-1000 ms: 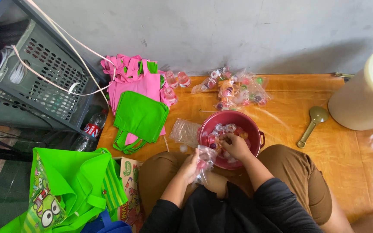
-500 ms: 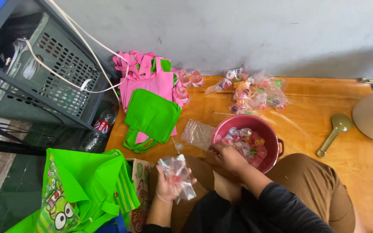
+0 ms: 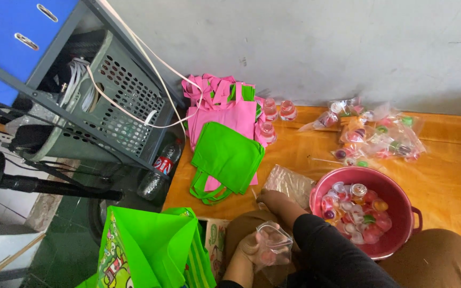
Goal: The person picks up colorful jelly cups from a bowl and places them into a small clear plastic bag by hand.
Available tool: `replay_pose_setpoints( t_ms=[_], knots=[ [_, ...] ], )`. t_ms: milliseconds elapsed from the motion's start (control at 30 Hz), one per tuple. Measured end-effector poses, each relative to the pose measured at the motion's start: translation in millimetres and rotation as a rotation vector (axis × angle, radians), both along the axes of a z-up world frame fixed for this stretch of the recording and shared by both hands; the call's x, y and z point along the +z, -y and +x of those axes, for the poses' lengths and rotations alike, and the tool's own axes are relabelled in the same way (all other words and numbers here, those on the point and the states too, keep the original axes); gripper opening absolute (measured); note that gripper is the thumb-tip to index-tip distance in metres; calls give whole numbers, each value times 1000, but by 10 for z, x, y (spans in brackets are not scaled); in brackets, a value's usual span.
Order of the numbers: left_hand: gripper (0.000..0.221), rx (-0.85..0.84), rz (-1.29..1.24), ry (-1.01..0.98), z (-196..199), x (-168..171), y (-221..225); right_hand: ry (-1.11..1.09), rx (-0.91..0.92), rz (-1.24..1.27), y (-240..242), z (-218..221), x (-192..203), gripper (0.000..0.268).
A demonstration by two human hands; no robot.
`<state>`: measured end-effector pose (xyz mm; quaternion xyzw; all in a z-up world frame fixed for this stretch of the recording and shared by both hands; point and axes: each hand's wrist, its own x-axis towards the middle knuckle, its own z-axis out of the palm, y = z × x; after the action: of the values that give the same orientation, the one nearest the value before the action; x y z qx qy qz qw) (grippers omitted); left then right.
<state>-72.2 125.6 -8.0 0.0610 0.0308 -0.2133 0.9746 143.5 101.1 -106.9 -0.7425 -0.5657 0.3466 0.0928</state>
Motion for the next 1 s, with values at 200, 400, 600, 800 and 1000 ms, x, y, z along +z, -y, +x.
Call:
replay_pose_setpoints(
  t_ms=[200, 400, 600, 800, 1000],
  knots=[
    [95, -264, -333, 250, 135, -1463, -134, -362, -608, 156, 287, -53, 351, 27],
    [82, -63, 103, -98, 190, 151, 32, -927, -707, 484, 1047, 10, 1560, 37],
    [74, -67, 542, -179, 362, 563, 615, -777, -575, 616, 2174, -311, 2468, 27],
    [70, -131, 754, 4, 512, 691, 1073, -322, -410, 538, 2725, -350, 2517, 27],
    [75, -92, 583, -162, 512, 760, 1140, -397, -941, 682, 3033, 252, 2333, 29]
  ],
)
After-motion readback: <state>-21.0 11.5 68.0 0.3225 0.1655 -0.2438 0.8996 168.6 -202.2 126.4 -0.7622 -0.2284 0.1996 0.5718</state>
